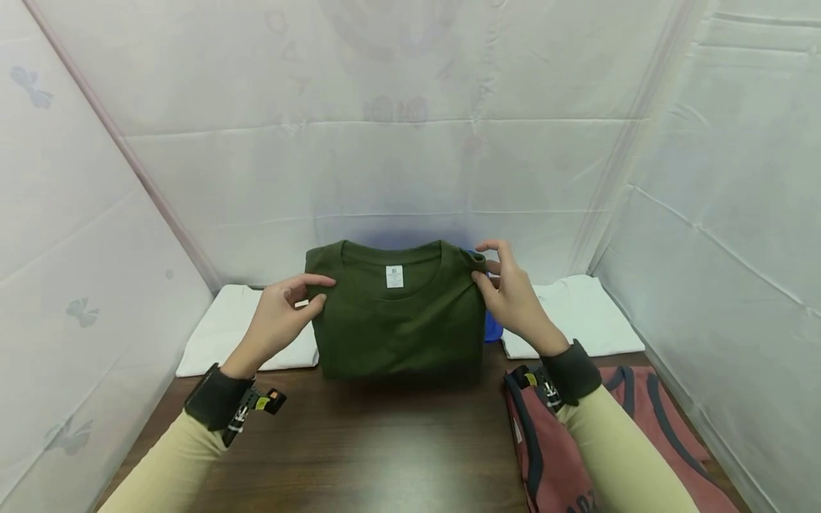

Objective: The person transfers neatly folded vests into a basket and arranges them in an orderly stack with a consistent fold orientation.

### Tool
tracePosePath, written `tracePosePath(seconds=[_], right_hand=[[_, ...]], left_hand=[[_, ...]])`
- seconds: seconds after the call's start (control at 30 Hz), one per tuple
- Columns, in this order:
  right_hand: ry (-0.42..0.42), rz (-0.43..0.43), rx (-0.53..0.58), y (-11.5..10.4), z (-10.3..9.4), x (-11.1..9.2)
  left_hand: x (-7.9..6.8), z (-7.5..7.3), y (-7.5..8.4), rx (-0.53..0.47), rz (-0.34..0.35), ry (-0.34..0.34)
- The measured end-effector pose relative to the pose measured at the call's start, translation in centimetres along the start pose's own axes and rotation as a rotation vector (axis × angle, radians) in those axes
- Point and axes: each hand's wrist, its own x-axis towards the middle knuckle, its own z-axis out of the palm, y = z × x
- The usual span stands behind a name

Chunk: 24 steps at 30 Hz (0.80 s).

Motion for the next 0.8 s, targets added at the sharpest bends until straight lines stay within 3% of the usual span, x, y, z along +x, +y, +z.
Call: tracePosePath(seconds=[0.57,0.8], right_hand=[[0.082,0.023,-0.116,1.4,-0.9,4.4],[0.104,0.036,-0.113,2.1,-0.6,5.3]], left_hand=[[5.1,0.8,-0.1,0.09,0.127,0.14],[6.3,1.1,-1.1,0.094,0.095,0.106]])
